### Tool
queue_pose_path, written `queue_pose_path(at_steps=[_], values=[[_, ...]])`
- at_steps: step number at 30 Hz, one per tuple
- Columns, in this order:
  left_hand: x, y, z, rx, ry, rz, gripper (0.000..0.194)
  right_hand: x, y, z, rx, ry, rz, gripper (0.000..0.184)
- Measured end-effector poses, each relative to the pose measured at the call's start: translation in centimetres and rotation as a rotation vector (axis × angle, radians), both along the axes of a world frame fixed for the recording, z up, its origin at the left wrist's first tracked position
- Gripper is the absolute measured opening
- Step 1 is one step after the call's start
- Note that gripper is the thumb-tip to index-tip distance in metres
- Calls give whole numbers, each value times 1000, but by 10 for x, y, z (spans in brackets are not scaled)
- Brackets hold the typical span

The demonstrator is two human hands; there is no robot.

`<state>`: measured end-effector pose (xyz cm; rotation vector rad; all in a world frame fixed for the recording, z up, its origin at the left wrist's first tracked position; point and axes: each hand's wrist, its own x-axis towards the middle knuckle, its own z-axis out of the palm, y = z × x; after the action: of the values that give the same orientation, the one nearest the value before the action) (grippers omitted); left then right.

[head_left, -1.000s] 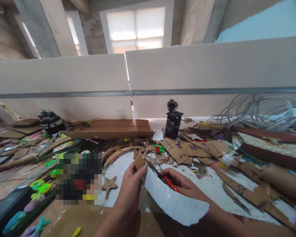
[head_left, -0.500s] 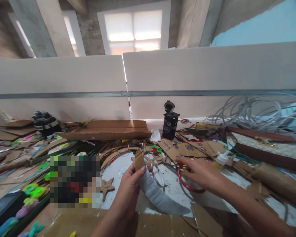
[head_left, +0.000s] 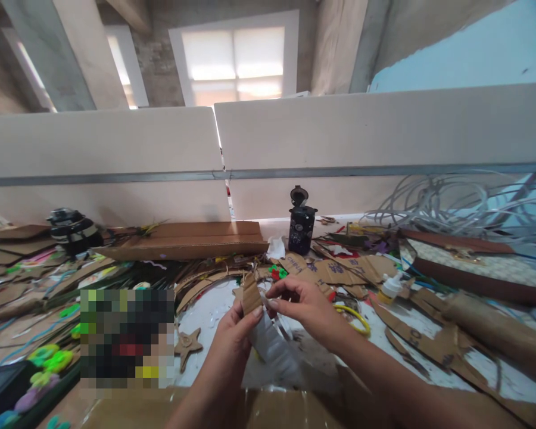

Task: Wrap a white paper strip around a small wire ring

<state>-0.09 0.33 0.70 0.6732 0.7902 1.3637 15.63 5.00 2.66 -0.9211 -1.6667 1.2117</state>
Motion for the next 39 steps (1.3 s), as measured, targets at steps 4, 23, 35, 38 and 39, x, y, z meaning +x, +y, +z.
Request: queue_pose_path(at_steps=[4,23,35,38,39], values=[[-2,6,-6,-2,-7,15,35,-8,0,0,-7,28,-8,22],[-21,11,48,38,437,89,31,36,-9,32,127,-154,68,24],[-3,3,20,225,747,-29,10,22,-27,35,323,-420,99,14],[-5,1,15,217,746,-64,10,21,-23,27,368,-487,65,13],[-5,0,15,218,748,-76,10,20,-22,25,379,-501,57,12]])
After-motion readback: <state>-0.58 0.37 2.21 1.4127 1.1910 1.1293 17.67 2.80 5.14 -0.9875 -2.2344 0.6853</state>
